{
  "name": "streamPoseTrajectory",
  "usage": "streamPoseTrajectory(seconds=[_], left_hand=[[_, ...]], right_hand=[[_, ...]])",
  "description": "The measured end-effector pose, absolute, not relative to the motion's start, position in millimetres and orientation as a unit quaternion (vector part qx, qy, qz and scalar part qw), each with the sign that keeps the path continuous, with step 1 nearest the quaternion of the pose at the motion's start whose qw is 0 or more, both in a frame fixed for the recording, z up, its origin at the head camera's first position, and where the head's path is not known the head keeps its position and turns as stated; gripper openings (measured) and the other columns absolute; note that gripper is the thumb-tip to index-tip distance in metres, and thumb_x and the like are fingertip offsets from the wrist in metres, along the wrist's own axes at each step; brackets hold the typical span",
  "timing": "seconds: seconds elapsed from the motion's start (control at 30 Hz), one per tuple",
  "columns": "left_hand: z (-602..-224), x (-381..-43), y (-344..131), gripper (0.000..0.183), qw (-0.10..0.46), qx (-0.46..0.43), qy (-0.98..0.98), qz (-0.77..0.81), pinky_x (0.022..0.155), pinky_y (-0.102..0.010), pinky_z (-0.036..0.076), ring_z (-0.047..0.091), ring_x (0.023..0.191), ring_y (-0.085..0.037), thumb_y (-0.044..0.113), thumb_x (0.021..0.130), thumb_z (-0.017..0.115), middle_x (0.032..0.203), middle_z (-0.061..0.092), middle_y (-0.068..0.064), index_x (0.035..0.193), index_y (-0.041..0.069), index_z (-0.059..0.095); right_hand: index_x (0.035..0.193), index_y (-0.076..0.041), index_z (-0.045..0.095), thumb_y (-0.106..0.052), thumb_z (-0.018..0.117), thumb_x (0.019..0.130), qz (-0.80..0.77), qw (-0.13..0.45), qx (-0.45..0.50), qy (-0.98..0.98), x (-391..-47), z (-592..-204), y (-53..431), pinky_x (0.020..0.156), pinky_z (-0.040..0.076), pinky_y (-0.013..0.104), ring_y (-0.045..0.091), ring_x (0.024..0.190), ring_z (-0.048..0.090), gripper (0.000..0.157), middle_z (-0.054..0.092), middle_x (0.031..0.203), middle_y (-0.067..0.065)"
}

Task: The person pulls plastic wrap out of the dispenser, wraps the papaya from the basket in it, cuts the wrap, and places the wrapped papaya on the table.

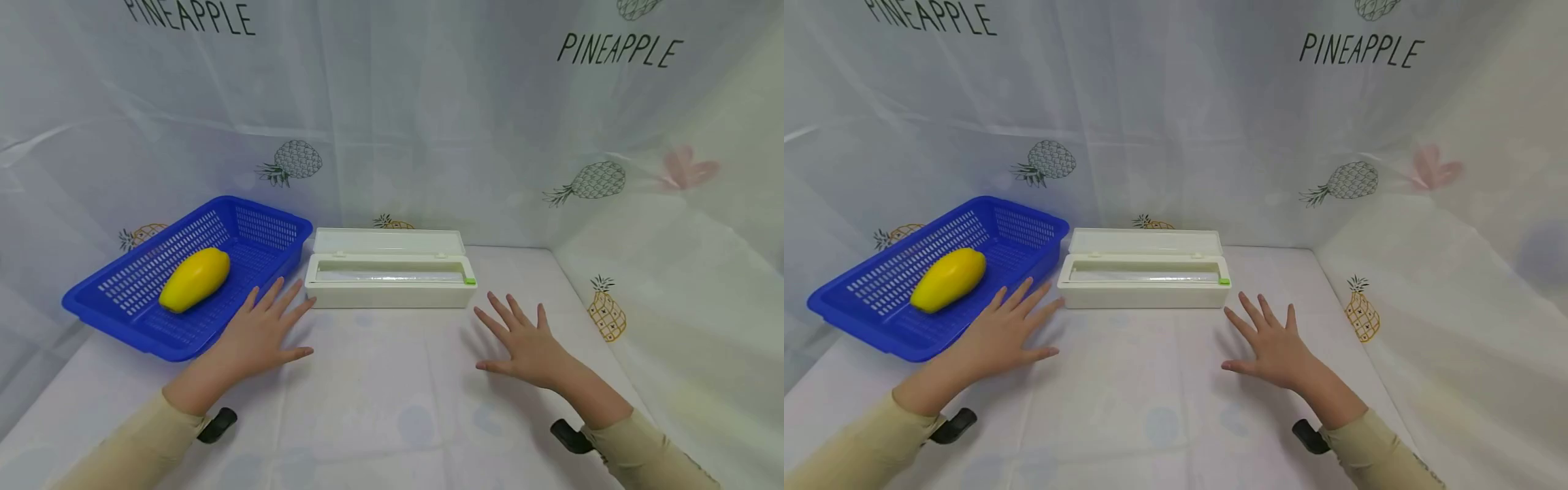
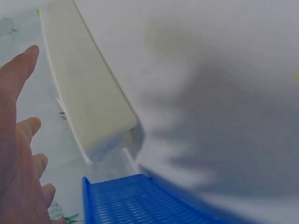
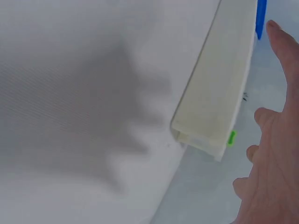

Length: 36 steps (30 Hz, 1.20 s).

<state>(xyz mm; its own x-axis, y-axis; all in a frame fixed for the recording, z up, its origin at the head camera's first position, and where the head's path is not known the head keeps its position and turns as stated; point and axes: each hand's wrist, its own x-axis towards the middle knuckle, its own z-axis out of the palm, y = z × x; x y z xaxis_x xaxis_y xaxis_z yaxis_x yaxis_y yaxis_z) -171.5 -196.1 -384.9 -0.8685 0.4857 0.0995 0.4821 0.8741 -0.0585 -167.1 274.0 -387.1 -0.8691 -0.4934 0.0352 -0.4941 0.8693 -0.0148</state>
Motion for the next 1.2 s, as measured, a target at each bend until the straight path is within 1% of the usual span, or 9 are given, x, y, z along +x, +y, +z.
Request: streamPoseTrajectory(seconds=[0.2, 0.43, 0.53, 0.6, 0.7, 0.87, 1.0, 1.1, 1.2], left_hand=[[-361, -189, -189, 0.089, 0.045, -0.250, -0.967, 0.029, 0.109, -0.068, 0.008, 0.009, 0.145, -0.043, 0.069, 0.084, 0.058, 0.161, 0.014, -0.014, 0.154, 0.020, 0.031], [-341, -212, -184, 0.092, 0.029, -0.268, -0.963, 0.026, 0.111, -0.066, 0.009, 0.008, 0.145, -0.043, 0.072, 0.085, 0.054, 0.161, 0.013, -0.015, 0.155, 0.019, 0.026], [-336, -224, -180, 0.094, 0.016, -0.283, -0.959, 0.022, 0.111, -0.065, 0.010, 0.009, 0.145, -0.042, 0.071, 0.084, 0.056, 0.161, 0.012, -0.014, 0.156, 0.020, 0.024], [-333, -232, -178, 0.095, 0.002, -0.295, -0.955, 0.022, 0.111, -0.064, 0.012, 0.010, 0.145, -0.041, 0.068, 0.084, 0.059, 0.161, 0.013, -0.014, 0.156, 0.020, 0.022], [-329, -245, -172, 0.093, -0.027, -0.313, -0.949, 0.000, 0.112, -0.062, 0.016, 0.014, 0.144, -0.041, 0.059, 0.083, 0.068, 0.160, 0.017, -0.014, 0.156, 0.018, 0.025], [-325, -269, -164, 0.081, -0.087, -0.322, -0.941, -0.059, 0.112, -0.057, 0.024, 0.025, 0.142, -0.038, 0.041, 0.085, 0.074, 0.156, 0.030, -0.014, 0.152, 0.015, 0.036], [-326, -286, -156, 0.064, -0.111, -0.323, -0.934, -0.102, 0.111, -0.052, 0.030, 0.037, 0.136, -0.035, 0.028, 0.088, 0.073, 0.147, 0.044, -0.015, 0.144, 0.011, 0.047], [-328, -297, -151, 0.054, -0.117, -0.322, -0.932, -0.121, 0.110, -0.049, 0.033, 0.041, 0.133, -0.033, 0.019, 0.089, 0.072, 0.142, 0.050, -0.014, 0.139, 0.011, 0.054], [-331, -307, -146, 0.049, -0.120, -0.325, -0.928, -0.136, 0.108, -0.047, 0.036, 0.045, 0.130, -0.032, 0.013, 0.089, 0.071, 0.139, 0.052, -0.011, 0.136, 0.012, 0.057]], right_hand=[[0.156, -0.022, 0.022, -0.073, 0.054, 0.083, 0.031, 0.009, 0.260, -0.965, -179, -372, 273, 0.101, 0.001, 0.078, 0.044, 0.145, 0.006, 0.095, 0.008, 0.162, 0.011], [0.157, -0.019, 0.021, -0.068, 0.057, 0.086, 0.062, -0.004, 0.271, -0.961, -196, -359, 270, 0.104, -0.001, 0.074, 0.043, 0.145, 0.004, 0.093, 0.006, 0.163, 0.011], [0.157, -0.019, 0.021, -0.066, 0.057, 0.087, 0.077, -0.012, 0.275, -0.958, -203, -356, 269, 0.105, -0.002, 0.074, 0.043, 0.145, 0.003, 0.091, 0.008, 0.162, 0.012], [0.156, -0.019, 0.022, -0.065, 0.058, 0.087, 0.092, -0.018, 0.279, -0.956, -207, -353, 268, 0.105, -0.002, 0.073, 0.044, 0.145, 0.003, 0.090, 0.009, 0.162, 0.013], [0.156, -0.020, 0.022, -0.062, 0.059, 0.088, 0.118, -0.035, 0.283, -0.951, -213, -349, 267, 0.106, -0.003, 0.071, 0.042, 0.145, 0.001, 0.088, 0.009, 0.162, 0.013], [0.156, -0.019, 0.022, -0.057, 0.061, 0.089, 0.156, -0.075, 0.285, -0.943, -223, -344, 262, 0.110, -0.004, 0.066, 0.039, 0.146, -0.002, 0.087, 0.008, 0.162, 0.012], [0.155, -0.015, 0.025, -0.053, 0.065, 0.088, 0.170, -0.084, 0.290, -0.938, -232, -343, 257, 0.112, 0.002, 0.064, 0.039, 0.146, 0.005, 0.087, 0.015, 0.160, 0.014], [0.153, -0.014, 0.031, -0.051, 0.067, 0.087, 0.185, -0.083, 0.291, -0.935, -239, -343, 253, 0.110, 0.013, 0.067, 0.041, 0.144, 0.015, 0.084, 0.022, 0.158, 0.016], [0.151, -0.013, 0.035, -0.049, 0.068, 0.086, 0.202, -0.089, 0.287, -0.932, -245, -343, 250, 0.106, 0.024, 0.068, 0.041, 0.141, 0.024, 0.082, 0.027, 0.156, 0.015]])
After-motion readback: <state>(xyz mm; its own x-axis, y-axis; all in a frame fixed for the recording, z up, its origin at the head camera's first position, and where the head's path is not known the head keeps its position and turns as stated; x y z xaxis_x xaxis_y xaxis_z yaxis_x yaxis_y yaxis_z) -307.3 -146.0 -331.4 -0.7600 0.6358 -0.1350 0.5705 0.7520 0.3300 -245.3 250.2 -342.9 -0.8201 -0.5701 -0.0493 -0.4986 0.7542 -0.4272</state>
